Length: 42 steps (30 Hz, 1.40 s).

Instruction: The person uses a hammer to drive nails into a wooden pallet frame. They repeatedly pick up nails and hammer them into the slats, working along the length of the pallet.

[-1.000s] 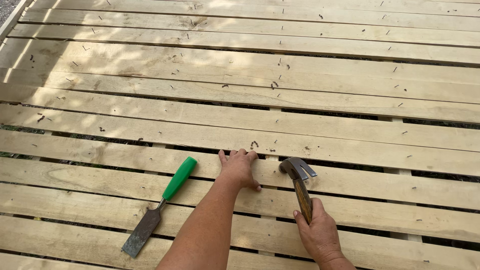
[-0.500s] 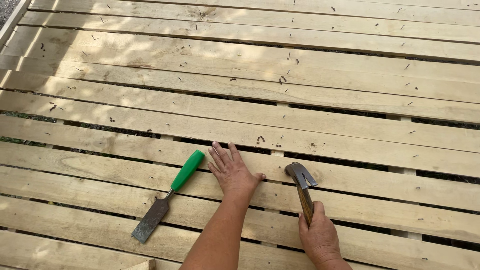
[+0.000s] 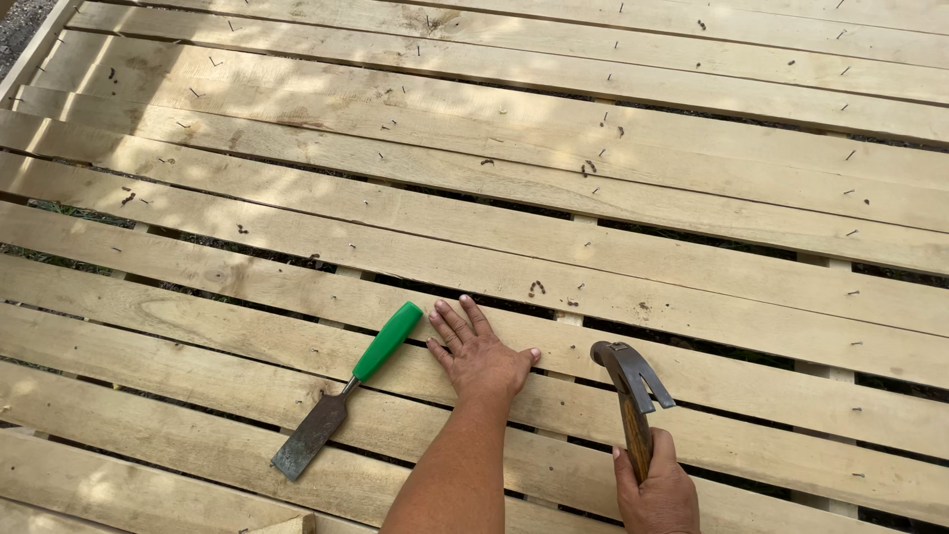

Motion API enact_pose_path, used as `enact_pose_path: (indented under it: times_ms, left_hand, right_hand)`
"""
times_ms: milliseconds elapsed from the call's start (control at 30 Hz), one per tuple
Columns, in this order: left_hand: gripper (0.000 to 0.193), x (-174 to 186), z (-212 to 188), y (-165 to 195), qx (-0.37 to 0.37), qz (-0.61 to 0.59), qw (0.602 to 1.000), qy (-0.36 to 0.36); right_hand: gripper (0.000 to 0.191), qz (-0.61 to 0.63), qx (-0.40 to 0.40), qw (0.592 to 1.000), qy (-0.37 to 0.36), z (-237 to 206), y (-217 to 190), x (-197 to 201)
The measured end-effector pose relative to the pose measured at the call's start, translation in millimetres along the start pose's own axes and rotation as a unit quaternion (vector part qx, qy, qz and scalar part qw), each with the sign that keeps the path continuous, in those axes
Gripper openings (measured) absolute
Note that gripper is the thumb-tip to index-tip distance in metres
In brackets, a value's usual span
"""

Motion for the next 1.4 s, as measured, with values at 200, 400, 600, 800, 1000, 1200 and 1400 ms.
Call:
enact_pose_path:
  times_ms: [200, 400, 600, 800, 1000, 1200, 1400]
  left_hand:
    - [0.128, 2.9, -2.7, 0.5, 0.006, -0.001, 1.000, -0.007]
    - [0.129, -0.2, -0.7, 0.6, 0.011, 0.008, 1.000, -0.001]
    - [0.132, -5.5, 3.6, -0.5, 0.006, 0.009, 1.000, 0.010]
    - [0.135, -12.0, 7.3, -1.8, 0.008, -0.010, 1.000, 0.015]
    - [0.135, -11.9, 6.4, 0.9, 0.012, 0.002, 1.000, 0.024]
    - [0.122, -21.9, -0.8, 15.3, 0.041, 0.019, 0.999, 0.023]
    - [0.115, -34.4, -9.4, 20.8, 0.033, 0.023, 0.999, 0.022]
  right_hand:
    - [0.035, -0.030, -0.019, 0.999, -0.030, 3.0, 5.1, -4.7]
    - [0.037, 0.083, 0.027, 0.989, -0.116, -2.6, 19.1, -6.4]
    - [0.036, 0.220, -0.031, 0.967, -0.127, -20.4, 27.2, -5.1]
    - [0.040, 0.171, 0.006, 0.983, -0.063, -21.9, 10.8, 8.7]
    - [0.048, 0.055, -0.019, 0.996, -0.073, -4.1, 12.0, 13.1]
    - [0.046, 0.046, -0.018, 0.997, -0.061, -5.6, 11.5, 13.5]
    - [0.049, 0.041, -0.028, 0.995, -0.082, -5.7, 13.1, 20.6]
Point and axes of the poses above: each hand's wrist, its own z-axis towards the middle knuckle, its own x-axis out of the back of the hand, y = z × x, the point moved 4 cm from there along z, towards the middle knuckle
